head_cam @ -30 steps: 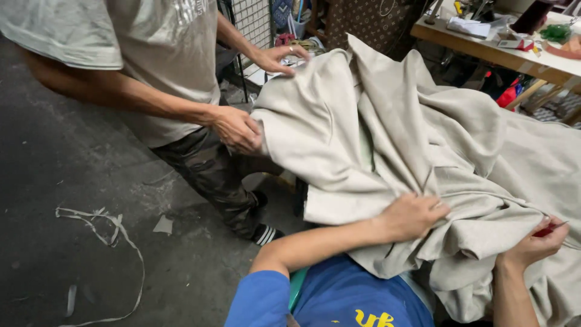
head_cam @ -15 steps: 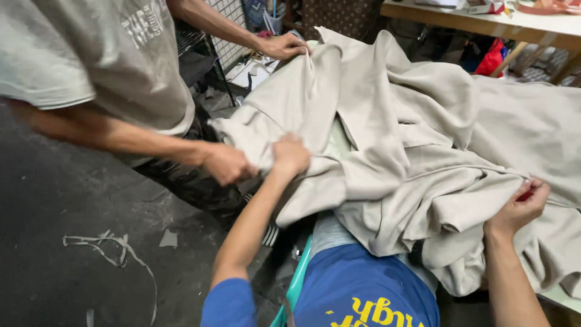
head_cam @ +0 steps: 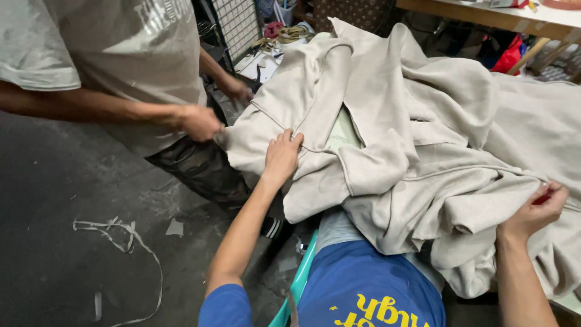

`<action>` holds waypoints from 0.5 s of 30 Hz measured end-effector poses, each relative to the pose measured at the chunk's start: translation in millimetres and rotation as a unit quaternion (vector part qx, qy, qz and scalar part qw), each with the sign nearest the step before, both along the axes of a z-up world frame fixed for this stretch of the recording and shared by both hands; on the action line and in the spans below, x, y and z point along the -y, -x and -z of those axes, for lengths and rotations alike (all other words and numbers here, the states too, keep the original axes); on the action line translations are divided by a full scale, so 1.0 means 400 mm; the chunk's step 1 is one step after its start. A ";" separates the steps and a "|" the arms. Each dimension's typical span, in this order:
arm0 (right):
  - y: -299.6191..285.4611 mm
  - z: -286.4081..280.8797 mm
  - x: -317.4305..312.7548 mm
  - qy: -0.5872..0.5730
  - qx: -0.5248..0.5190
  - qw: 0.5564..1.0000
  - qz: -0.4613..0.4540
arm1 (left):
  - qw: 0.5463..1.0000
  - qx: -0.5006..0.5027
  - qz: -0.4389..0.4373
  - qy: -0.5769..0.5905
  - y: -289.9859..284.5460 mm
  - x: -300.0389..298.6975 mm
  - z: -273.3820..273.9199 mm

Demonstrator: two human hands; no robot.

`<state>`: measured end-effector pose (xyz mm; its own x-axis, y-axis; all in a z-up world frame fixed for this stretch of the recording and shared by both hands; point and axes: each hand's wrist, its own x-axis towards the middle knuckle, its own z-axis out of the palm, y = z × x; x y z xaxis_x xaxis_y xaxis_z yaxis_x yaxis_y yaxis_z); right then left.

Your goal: Trimming loose threads from a beige garment using thread snips

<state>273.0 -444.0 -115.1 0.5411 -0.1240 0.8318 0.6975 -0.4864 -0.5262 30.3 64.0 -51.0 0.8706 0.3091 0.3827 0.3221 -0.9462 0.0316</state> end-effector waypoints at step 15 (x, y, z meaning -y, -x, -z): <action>-0.004 -0.003 0.001 0.020 0.020 1.000 0.009 | 0.926 0.328 0.033 0.183 0.086 -0.039 0.003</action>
<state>274.6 -444.5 -113.8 0.5059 -0.1001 0.8567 0.7085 -0.5183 -0.4789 -4.3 79.4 -52.3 0.5101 0.4763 0.7162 0.0611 -0.8507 0.5221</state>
